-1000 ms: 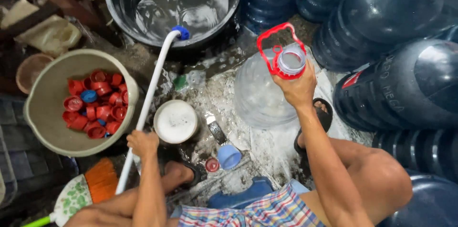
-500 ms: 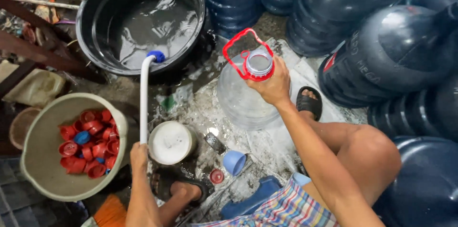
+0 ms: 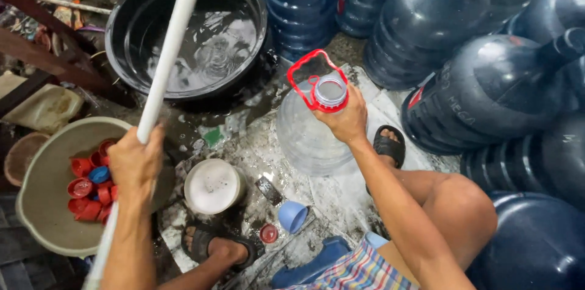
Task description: The person cleans a large transparent water jug by first pouring a white liquid into it, then inserting a long white pipe with a blue brush to scrub the interior. The person repeatedly moves the brush inside the jug while water and foam are visible.
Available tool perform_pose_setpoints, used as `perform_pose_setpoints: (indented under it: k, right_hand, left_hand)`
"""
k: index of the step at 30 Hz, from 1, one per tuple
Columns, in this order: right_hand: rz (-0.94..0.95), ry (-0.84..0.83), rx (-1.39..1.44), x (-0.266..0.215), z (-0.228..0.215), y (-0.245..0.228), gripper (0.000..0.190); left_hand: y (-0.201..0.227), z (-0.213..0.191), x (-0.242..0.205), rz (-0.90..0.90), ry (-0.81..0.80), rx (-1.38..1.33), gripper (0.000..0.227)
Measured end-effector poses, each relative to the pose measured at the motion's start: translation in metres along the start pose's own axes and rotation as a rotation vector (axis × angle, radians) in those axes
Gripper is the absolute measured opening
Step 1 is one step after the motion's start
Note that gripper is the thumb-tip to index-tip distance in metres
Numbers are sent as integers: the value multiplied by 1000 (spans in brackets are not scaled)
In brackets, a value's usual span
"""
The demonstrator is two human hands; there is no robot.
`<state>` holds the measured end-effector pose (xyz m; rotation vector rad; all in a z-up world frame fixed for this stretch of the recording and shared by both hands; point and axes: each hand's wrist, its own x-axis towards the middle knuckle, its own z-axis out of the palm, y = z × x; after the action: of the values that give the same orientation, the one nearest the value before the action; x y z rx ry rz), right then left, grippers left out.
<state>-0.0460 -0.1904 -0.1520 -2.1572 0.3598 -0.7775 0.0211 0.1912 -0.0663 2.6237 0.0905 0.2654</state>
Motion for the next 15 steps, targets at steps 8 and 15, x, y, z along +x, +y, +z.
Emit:
perform_pose_setpoints:
  k: [8,15]
  right_hand:
    - [27,-235,35,12,-18,-4,75]
    - [16,-279,978,50,-32,44,79]
  left_hand:
    - [-40,-52,0,363,-69,535,39]
    - [-50,-76,19,569,0,849,57]
